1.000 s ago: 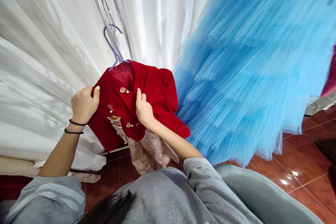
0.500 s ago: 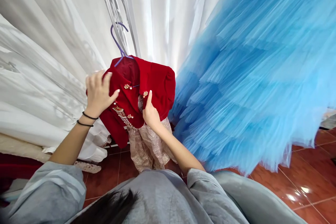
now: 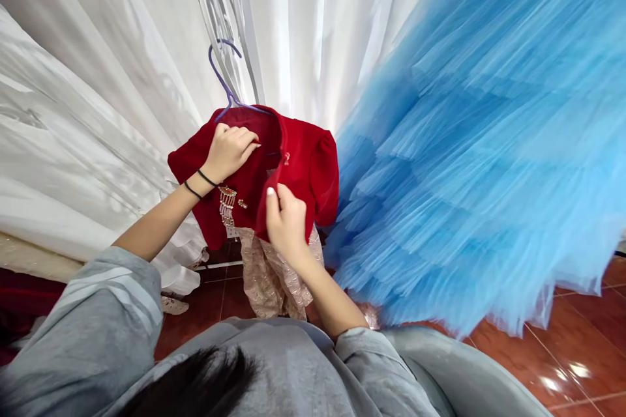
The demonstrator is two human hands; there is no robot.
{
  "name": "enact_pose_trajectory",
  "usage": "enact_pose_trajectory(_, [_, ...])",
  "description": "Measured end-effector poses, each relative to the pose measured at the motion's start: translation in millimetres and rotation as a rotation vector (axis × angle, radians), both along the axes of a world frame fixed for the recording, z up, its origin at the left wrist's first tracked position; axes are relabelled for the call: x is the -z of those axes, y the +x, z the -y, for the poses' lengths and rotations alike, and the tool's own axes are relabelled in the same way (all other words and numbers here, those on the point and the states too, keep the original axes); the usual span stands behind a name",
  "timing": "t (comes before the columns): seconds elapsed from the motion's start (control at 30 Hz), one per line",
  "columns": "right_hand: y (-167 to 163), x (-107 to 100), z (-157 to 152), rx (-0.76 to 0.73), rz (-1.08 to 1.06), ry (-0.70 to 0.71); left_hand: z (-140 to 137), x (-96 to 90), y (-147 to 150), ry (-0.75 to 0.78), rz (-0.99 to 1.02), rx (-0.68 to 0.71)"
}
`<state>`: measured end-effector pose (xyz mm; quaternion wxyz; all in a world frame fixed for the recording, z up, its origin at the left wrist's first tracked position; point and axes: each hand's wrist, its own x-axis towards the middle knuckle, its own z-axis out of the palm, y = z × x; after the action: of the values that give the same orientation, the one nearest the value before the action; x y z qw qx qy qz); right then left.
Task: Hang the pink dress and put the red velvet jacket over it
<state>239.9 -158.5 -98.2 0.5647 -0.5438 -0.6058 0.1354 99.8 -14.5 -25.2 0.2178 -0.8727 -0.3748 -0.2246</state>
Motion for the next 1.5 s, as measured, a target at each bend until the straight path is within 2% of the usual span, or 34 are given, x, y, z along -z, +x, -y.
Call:
enact_pose_trajectory(0.07, [-31, 7, -10, -0.047, 0.072, -0.026, -3, 3.2, 7, -0.097, -0.065, -0.051])
enact_pose_trajectory(0.17, [-65, 30, -33, -0.342, 0.324, -0.282, -11, 6.8, 13, -0.16, -0.099, -0.112])
enact_pose_trajectory(0.23, [-66, 43, -37, -0.516, 0.435, -0.387, -13, 6.2, 11, -0.155, -0.074, -0.076])
enact_pose_trajectory(0.27, [-60, 45, -35, -0.54, 0.445, -0.38, -12, 5.7, 8, -0.14, -0.053, -0.035])
enact_pose_trajectory(0.33, [-34, 43, -26, -0.426, 0.392, -0.258, -6, 7.2, -3, -0.077, 0.024, 0.035])
enact_pose_trajectory(0.43, [29, 28, -26, 0.045, 0.297, 0.038, 11, 23.8, -21, 0.014, 0.178, -0.001])
enact_pose_trajectory(0.5, [73, 19, -41, 0.334, 0.293, 0.197, 25, 45.6, -28, -0.033, 0.24, -0.069])
enact_pose_trajectory(0.57, [109, 15, -64, 0.407, 0.347, 0.259, 37, 70.9, -26, -0.177, 0.258, -0.118])
enact_pose_trajectory(0.63, [130, 13, -85, 0.341, 0.413, 0.257, 43, 92.0, -18, -0.321, 0.256, -0.165])
enact_pose_trajectory(0.7, [139, 9, -99, 0.281, 0.455, 0.234, 44, 101.9, -10, -0.409, 0.253, -0.211])
enact_pose_trajectory(0.77, [143, 1, -106, 0.267, 0.477, 0.22, 42, 98.0, -6, -0.413, 0.3, -0.236])
enact_pose_trajectory(0.87, [150, -15, -118, 0.239, 0.446, 0.249, 36, 75.2, -10, -0.28, 0.436, -0.216])
enact_pose_trajectory(0.93, [157, -22, -132, 0.2, 0.353, 0.244, 34, 59.2, -16, -0.23, 0.448, -0.203])
enact_pose_trajectory(1.0, [165, -24, -147, 0.166, 0.291, 0.151, 32, 48.6, -22, -0.342, 0.372, -0.217])
enact_pose_trajectory(1.07, [170, -25, -155, 0.196, 0.321, 0.085, 29, 43.0, -33, -0.471, 0.333, -0.224])
enact_pose_trajectory(1.1, [169, -27, -155, 0.237, 0.356, 0.1, 26, 40.8, -41, -0.459, 0.351, -0.225])
enact_pose_trajectory(1.13, [166, -29, -153, 0.283, 0.393, 0.149, 22, 38.4, -50, -0.381, 0.389, -0.229])
enact_pose_trajectory(1.2, [152, -37, -142, 0.311, 0.479, 0.275, 11, 31.6, -73, -0.122, 0.458, -0.251])
enact_pose_trajectory(1.27, [130, -46, -132, 0.2, 0.627, 0.32, -3, 22.1, -94, 0.031, 0.432, -0.26])
enact_pose_trajectory(1.37, [97, -56, -132, -0.004, 0.853, 0.237, -19, 9.8, -108, -0.088, 0.29, -0.25])
enact_pose_trajectory(1.43, [81, -60, -141, -0.017, 0.893, 0.176, -22, 6.8, -104, -0.183, 0.241, -0.308])
enact_pose_trajectory(1.5, [70, -63, -150, 0.05, 0.867, 0.183, -19, 8.4, -93, -0.182, 0.266, -0.391])
